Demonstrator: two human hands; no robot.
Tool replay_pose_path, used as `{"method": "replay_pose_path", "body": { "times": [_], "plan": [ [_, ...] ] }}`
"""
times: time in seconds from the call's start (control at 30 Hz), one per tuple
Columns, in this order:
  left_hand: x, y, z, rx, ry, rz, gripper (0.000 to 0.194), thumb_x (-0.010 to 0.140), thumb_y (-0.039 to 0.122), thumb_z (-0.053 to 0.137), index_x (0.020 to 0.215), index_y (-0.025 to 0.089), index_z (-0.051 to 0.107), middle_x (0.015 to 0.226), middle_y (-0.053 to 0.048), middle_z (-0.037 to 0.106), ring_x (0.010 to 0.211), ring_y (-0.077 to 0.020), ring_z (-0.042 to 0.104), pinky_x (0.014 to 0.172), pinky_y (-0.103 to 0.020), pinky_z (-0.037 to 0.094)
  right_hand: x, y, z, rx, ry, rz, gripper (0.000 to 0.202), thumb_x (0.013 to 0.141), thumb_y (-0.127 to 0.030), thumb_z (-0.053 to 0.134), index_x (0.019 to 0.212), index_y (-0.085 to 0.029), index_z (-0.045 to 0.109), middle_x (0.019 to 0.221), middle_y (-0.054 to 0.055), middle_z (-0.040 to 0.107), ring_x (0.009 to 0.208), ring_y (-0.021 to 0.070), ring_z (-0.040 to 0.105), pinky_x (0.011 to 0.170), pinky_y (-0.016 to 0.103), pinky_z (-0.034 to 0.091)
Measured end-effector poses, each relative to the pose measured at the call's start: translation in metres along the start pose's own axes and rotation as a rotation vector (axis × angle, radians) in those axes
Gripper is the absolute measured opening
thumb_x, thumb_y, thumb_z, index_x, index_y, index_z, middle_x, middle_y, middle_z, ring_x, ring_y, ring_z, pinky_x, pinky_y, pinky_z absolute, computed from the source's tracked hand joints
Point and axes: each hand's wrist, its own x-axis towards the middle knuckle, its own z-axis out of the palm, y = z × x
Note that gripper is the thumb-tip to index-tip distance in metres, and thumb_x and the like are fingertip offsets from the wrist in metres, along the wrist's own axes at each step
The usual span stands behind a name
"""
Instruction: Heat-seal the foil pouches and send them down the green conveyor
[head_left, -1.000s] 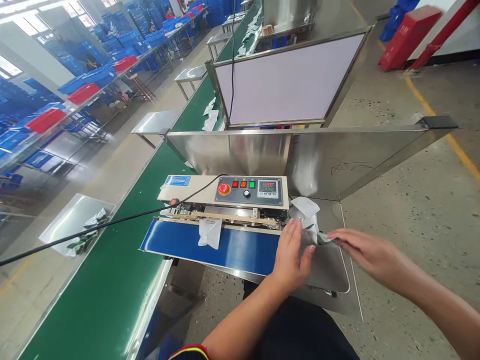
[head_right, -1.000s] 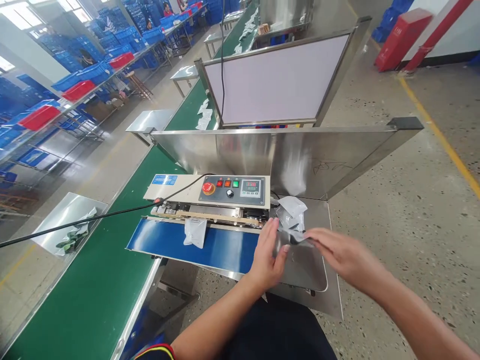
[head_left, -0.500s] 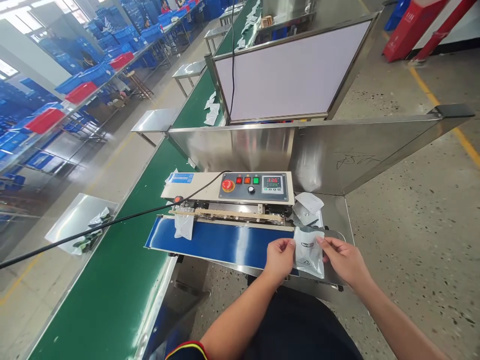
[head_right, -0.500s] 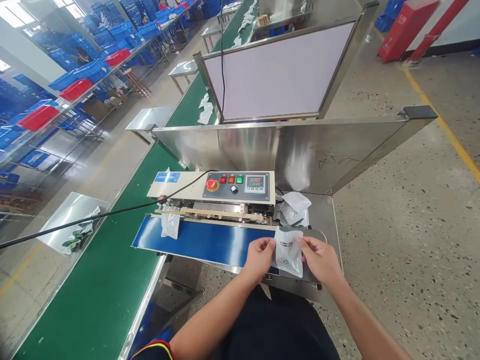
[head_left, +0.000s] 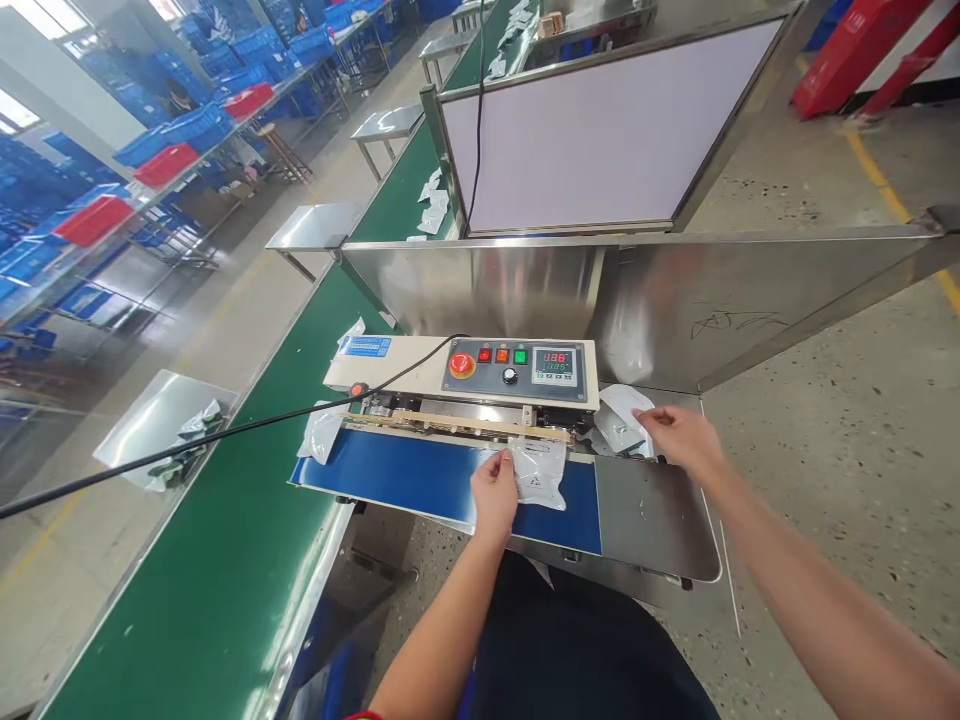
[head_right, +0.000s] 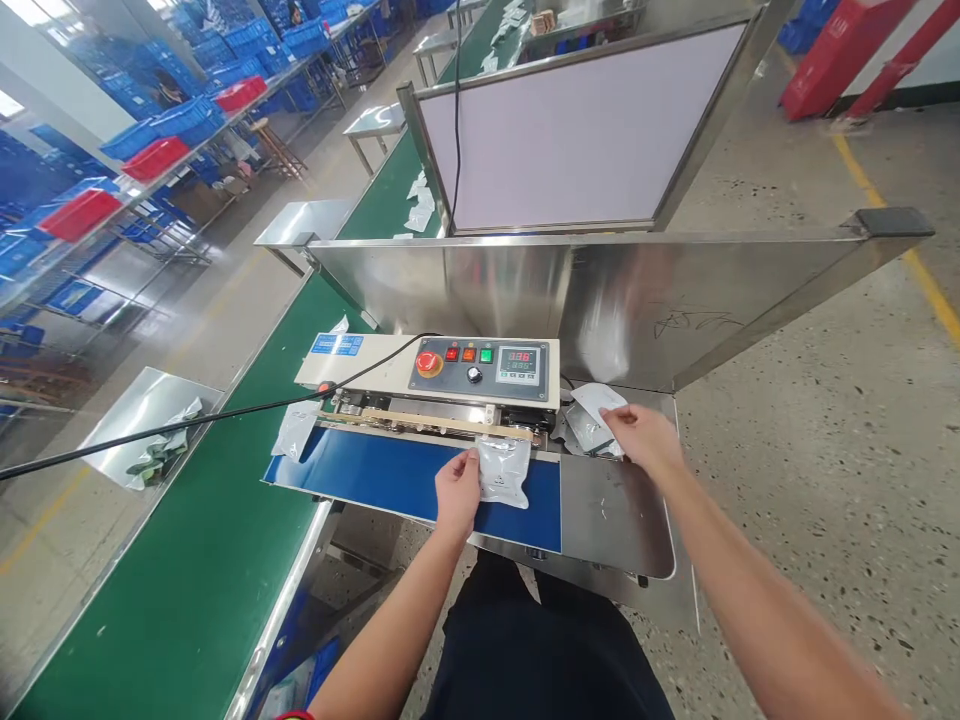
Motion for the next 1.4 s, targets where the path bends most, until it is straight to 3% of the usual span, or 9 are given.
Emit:
{"method": "replay_pose_path", "body": {
  "times": [0.17, 0.4, 0.57, 0.7, 0.83, 1.03, 1.13, 1.2, 1.4],
  "plan": [
    [-0.017, 0.007, -0.044, 0.004, 0.258, 0.203, 0.055, 0.096, 0.061, 0.084, 0.129, 0.017, 0.080, 0.129, -0.018, 0.081, 0.120, -0.0311, 0.079, 0.108, -0.046, 0.063, 0.070, 0.029, -0.011, -0.371, -0.104, -0.447, 0.046, 0.100, -0.037, 0.069, 0.141, -0.021, 0.081, 0.149, 0.016, 0.075, 0.120, 0.0352, 0.076, 0.102, 0.043, 0.057],
    [-0.043, 0.004, -0.074, 0.179, 0.290, 0.313, 0.065, 0.095, 0.073, 0.078, 0.125, 0.015, 0.081, 0.115, -0.016, 0.083, 0.096, -0.0269, 0.082, 0.086, -0.039, 0.069, 0.067, 0.100, -0.029, -0.391, -0.145, -0.536, 0.027, 0.094, -0.027, 0.063, 0.103, -0.025, 0.088, 0.132, 0.014, 0.082, 0.122, 0.0358, 0.076, 0.106, 0.047, 0.060],
    [-0.051, 0.006, -0.037, 0.196, 0.227, 0.360, 0.060, 0.097, 0.071, 0.078, 0.120, 0.016, 0.081, 0.117, -0.016, 0.083, 0.094, -0.0256, 0.083, 0.078, -0.035, 0.069, 0.056, 0.086, -0.016, -0.277, -0.163, -0.706, 0.040, 0.098, -0.055, 0.065, 0.113, -0.025, 0.086, 0.135, 0.015, 0.078, 0.108, 0.0324, 0.077, 0.091, 0.044, 0.063],
    [-0.056, 0.010, 0.006, 0.197, 0.046, 0.466, 0.047, 0.105, 0.062, 0.073, 0.118, 0.017, 0.082, 0.110, -0.014, 0.083, 0.090, -0.0234, 0.082, 0.075, -0.033, 0.069, 0.061, 0.041, -0.014, -0.230, -0.264, -0.789, 0.040, 0.103, -0.051, 0.054, 0.101, -0.026, 0.085, 0.112, 0.010, 0.081, 0.090, 0.0244, 0.074, 0.078, 0.035, 0.058],
    [-0.063, 0.014, 0.041, 0.312, -0.201, 0.670, 0.031, 0.112, 0.045, 0.065, 0.113, 0.019, 0.083, 0.105, -0.012, 0.084, 0.091, -0.0229, 0.082, 0.084, -0.036, 0.070, 0.041, 0.003, -0.045, -0.120, -0.172, -0.756, 0.032, 0.099, -0.043, 0.055, 0.080, -0.025, 0.074, 0.090, 0.007, 0.075, 0.079, 0.0219, 0.069, 0.076, 0.033, 0.053],
    [-0.069, 0.016, 0.088, 0.424, -0.487, 1.071, 0.047, 0.106, 0.040, 0.073, 0.149, 0.022, 0.073, 0.146, -0.019, 0.077, 0.150, -0.0365, 0.065, 0.125, -0.060, 0.055, -0.057, -0.022, -0.100, 0.209, -0.264, -0.589, 0.047, 0.096, -0.064, 0.069, 0.069, -0.026, 0.064, 0.069, 0.002, 0.065, 0.064, 0.0195, 0.058, 0.060, 0.031, 0.048],
    [-0.079, 0.006, 0.098, 0.333, -0.618, 0.977, 0.028, 0.113, 0.037, 0.062, 0.122, 0.024, 0.084, 0.118, -0.013, 0.087, 0.129, -0.0308, 0.078, 0.117, -0.053, 0.060, -0.102, -0.018, -0.097, 0.332, -0.269, -0.512, 0.060, 0.100, -0.078, 0.063, 0.074, -0.024, 0.070, 0.075, 0.005, 0.070, 0.073, 0.0232, 0.066, 0.068, 0.034, 0.056],
    [-0.086, -0.004, 0.094, 0.279, -0.589, 0.758, 0.039, 0.116, 0.042, 0.055, 0.106, 0.021, 0.086, 0.099, -0.012, 0.086, 0.101, -0.0260, 0.081, 0.098, -0.042, 0.065, -0.123, -0.010, -0.079, 0.395, -0.178, -0.466, 0.068, 0.101, -0.085, 0.055, 0.080, -0.024, 0.076, 0.086, 0.010, 0.077, 0.087, 0.0288, 0.074, 0.080, 0.037, 0.062],
    [-0.070, -0.024, 0.068, 0.152, -0.584, 0.132, 0.067, 0.099, 0.079, 0.067, 0.087, 0.014, 0.081, 0.075, -0.005, 0.071, 0.067, -0.0160, 0.056, 0.065, -0.028, 0.047, -0.153, 0.012, -0.001, 0.374, 0.069, -0.256, 0.048, 0.092, -0.071, 0.067, 0.085, -0.025, 0.081, 0.087, 0.008, 0.082, 0.080, 0.0281, 0.078, 0.077, 0.035, 0.063]
  ]
}}
